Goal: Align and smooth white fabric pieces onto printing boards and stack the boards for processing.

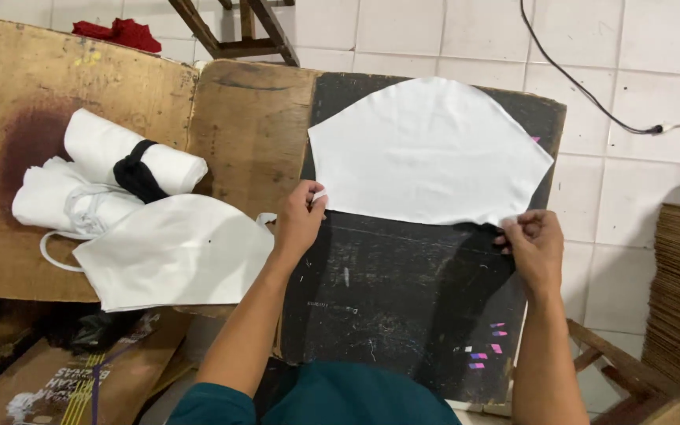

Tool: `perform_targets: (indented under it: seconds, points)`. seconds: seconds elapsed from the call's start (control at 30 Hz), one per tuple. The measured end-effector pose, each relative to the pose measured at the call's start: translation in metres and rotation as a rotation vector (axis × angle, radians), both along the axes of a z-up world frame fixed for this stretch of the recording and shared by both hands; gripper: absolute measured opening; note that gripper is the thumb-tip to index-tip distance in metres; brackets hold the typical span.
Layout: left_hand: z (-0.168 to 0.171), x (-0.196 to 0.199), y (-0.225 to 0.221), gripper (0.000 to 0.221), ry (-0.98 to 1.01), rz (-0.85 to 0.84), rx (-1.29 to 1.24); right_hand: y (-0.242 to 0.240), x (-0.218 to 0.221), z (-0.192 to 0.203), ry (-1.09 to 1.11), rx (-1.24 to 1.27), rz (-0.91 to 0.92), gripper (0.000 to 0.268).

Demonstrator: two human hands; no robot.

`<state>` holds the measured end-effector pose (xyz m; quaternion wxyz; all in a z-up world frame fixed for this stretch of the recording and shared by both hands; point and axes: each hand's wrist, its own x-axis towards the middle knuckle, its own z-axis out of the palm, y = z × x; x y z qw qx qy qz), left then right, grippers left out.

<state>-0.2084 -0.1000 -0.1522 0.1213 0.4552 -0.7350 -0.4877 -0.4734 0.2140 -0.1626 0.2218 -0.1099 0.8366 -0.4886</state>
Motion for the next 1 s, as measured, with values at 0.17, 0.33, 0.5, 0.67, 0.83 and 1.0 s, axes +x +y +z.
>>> perform_targets:
  seconds: [0.17,0.33,0.5,0.67,0.83,1.0]
  points:
    - [-0.007,0.007,-0.001,0.011,-0.103,-0.023,-0.078,0.019,-0.004,-0.02,0.027,-0.004,0.045,0.022]
    - [-0.006,0.012,0.001,0.011,-0.123,-0.081,-0.164,0.028,-0.001,-0.029,0.052,0.036,0.018,0.02]
    - [-0.005,0.008,0.004,0.011,-0.061,-0.143,-0.269,0.025,0.002,-0.013,0.055,0.045,-0.067,0.02]
    - [0.002,0.013,0.009,0.009,-0.106,-0.091,-0.264,0.027,0.003,-0.014,0.042,0.093,-0.058,0.015]
    - [-0.001,0.017,0.01,0.008,-0.122,-0.069,-0.253,0.031,0.008,-0.013,0.031,0.095,-0.073,0.015]
    - [-0.004,0.02,0.009,0.007,-0.13,-0.071,-0.244,0.032,0.011,-0.013,0.006,0.071,-0.066,0.017]
